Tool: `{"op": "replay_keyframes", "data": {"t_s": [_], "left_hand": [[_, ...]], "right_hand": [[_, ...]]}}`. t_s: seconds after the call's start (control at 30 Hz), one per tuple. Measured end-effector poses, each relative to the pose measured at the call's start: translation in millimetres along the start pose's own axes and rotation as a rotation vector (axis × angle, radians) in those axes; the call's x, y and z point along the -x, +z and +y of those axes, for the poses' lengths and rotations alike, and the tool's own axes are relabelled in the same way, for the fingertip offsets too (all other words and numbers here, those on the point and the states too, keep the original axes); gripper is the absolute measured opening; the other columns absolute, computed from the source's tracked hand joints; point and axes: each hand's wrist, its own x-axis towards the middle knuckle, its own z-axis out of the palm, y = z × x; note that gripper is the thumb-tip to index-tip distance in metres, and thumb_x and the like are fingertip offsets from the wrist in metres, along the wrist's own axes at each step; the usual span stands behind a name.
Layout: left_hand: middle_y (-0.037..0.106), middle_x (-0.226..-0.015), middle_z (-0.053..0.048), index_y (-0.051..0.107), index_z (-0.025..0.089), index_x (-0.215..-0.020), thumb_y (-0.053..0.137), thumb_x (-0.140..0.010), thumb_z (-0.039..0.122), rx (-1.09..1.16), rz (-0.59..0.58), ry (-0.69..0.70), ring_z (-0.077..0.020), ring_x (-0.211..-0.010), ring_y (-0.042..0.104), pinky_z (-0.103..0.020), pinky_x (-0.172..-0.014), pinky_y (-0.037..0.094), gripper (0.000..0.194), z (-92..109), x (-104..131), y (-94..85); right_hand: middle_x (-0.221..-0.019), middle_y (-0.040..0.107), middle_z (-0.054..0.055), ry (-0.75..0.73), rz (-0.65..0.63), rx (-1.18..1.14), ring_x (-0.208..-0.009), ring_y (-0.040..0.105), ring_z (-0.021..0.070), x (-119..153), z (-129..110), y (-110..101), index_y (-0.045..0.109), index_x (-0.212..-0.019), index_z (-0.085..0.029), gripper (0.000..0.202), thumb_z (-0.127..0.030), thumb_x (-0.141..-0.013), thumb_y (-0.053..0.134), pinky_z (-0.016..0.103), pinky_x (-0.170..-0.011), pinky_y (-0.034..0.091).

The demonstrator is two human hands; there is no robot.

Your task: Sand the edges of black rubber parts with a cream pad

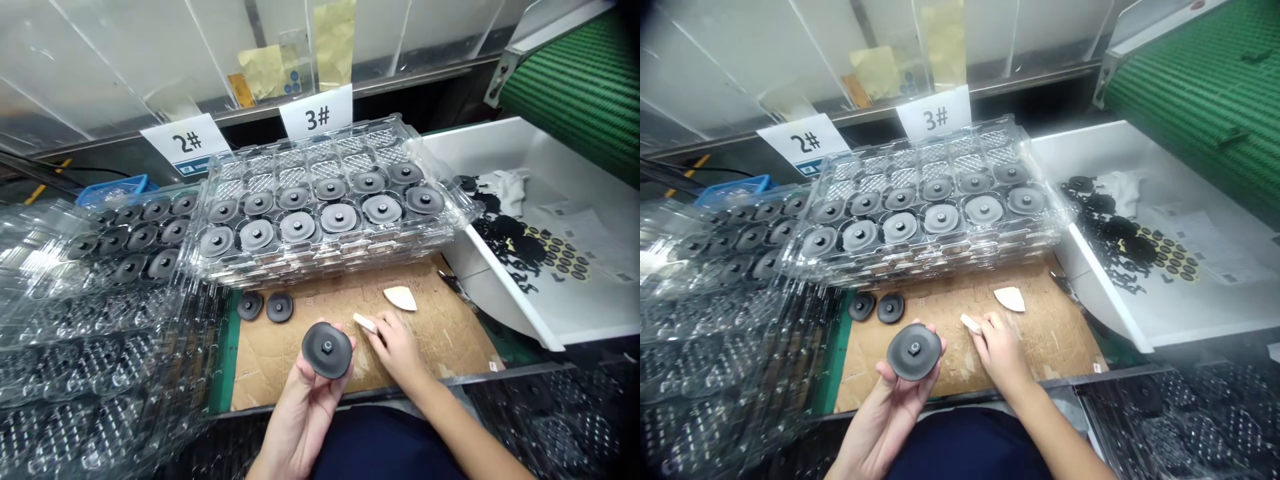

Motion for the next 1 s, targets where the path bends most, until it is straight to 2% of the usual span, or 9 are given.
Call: {"op": "replay_keyframes", "data": {"t_s": [0.1, 0.27, 0.4, 0.47, 0.6, 0.67, 0.83, 0.93, 1.0], "left_hand": [[0.059, -0.122, -0.004, 0.039, 0.036, -0.129, 0.060, -0.075, 0.030, 0.028, 0.028, 0.048, -0.0253, -0.114, 0.052, -0.038, -0.100, 0.037, 0.058, 2.9, 2.5, -4.3], [0.058, -0.122, -0.003, 0.040, 0.037, -0.128, 0.064, -0.073, 0.027, 0.015, 0.031, 0.077, -0.0245, -0.115, 0.051, -0.039, -0.102, 0.035, 0.061, 4.6, 6.7, -8.7], [0.062, -0.115, -0.004, 0.047, 0.032, -0.124, 0.070, -0.065, 0.030, -0.095, 0.025, 0.124, -0.0233, -0.110, 0.053, -0.037, -0.099, 0.038, 0.063, 2.3, 9.4, -5.3], [0.066, -0.107, -0.004, 0.050, 0.030, -0.122, 0.069, -0.068, 0.029, -0.148, 0.023, 0.111, -0.0217, -0.107, 0.055, -0.035, -0.098, 0.039, 0.057, 2.0, 10.9, -4.2], [0.064, -0.112, -0.004, 0.049, 0.032, -0.123, 0.067, -0.070, 0.033, -0.201, 0.010, 0.076, -0.0219, -0.105, 0.057, -0.032, -0.093, 0.043, 0.056, 6.2, 14.2, -6.8], [0.061, -0.117, -0.004, 0.049, 0.033, -0.122, 0.070, -0.066, 0.037, -0.224, 0.023, 0.120, -0.0232, -0.104, 0.057, -0.032, -0.089, 0.046, 0.061, 8.2, 16.0, -7.8], [0.065, -0.110, -0.005, 0.055, 0.029, -0.117, 0.069, -0.068, 0.028, -0.288, 0.034, 0.117, -0.0227, -0.104, 0.057, -0.032, -0.093, 0.043, 0.051, 13.5, 23.0, -3.4], [0.062, -0.116, -0.004, 0.056, 0.030, -0.116, 0.074, -0.062, 0.027, -0.308, 0.030, 0.135, -0.0240, -0.106, 0.056, -0.032, -0.094, 0.042, 0.057, 17.3, 25.6, -2.8], [0.060, -0.120, -0.004, 0.054, 0.032, -0.118, 0.075, -0.061, 0.030, -0.301, 0.021, 0.133, -0.0265, -0.110, 0.054, -0.036, -0.096, 0.041, 0.061, 16.2, 25.2, -3.5]], "right_hand": [[-0.103, 0.060, 0.010, -0.043, -0.038, -0.094, -0.093, 0.058, 0.0198, 4.8, -14.8, -0.5, 0.052, -0.116, -0.019, 0.030, -0.025, -0.089, 0.041, 0.035, -0.080, 0.049], [-0.084, 0.067, 0.005, -0.051, -0.127, -0.186, -0.077, 0.063, 0.0180, 10.9, -38.2, -1.3, 0.064, -0.092, -0.019, 0.019, -0.025, -0.087, 0.046, 0.029, -0.069, 0.052], [-0.096, 0.064, 0.005, -0.015, -0.030, -0.242, -0.083, 0.061, 0.0159, -4.2, -84.2, -33.2, 0.057, -0.103, -0.020, 0.021, -0.027, -0.089, 0.044, 0.026, -0.070, 0.050], [-0.098, 0.061, 0.005, -0.139, -0.016, -0.329, -0.087, 0.058, 0.0157, -8.8, -114.6, -50.1, 0.055, -0.108, -0.020, 0.022, -0.022, -0.088, 0.044, 0.027, -0.075, 0.048], [-0.088, 0.061, 0.003, -0.302, -0.243, -0.289, -0.080, 0.056, 0.0130, -11.5, -152.6, -65.0, 0.057, -0.101, -0.018, 0.022, -0.011, -0.085, 0.043, 0.024, -0.073, 0.046], [-0.087, 0.060, 0.001, -0.283, -0.358, -0.256, -0.079, 0.056, 0.0113, -14.0, -157.0, -63.8, 0.058, -0.094, -0.019, 0.021, -0.008, -0.085, 0.043, 0.022, -0.072, 0.045], [-0.088, 0.061, 0.006, -0.434, -0.114, -0.295, -0.081, 0.055, 0.0149, -11.8, -156.8, -55.9, 0.056, -0.107, -0.012, 0.025, -0.013, -0.086, 0.042, 0.027, -0.077, 0.045], [-0.087, 0.061, 0.004, -0.407, -0.282, -0.358, -0.079, 0.056, 0.0117, -4.8, -156.4, -60.6, 0.058, -0.101, -0.014, 0.022, -0.009, -0.086, 0.043, 0.022, -0.074, 0.045], [-0.088, 0.061, 0.002, -0.338, -0.306, -0.330, -0.079, 0.056, 0.0107, -4.7, -156.6, -63.0, 0.059, -0.097, -0.016, 0.020, -0.009, -0.086, 0.044, 0.021, -0.073, 0.045]]}}
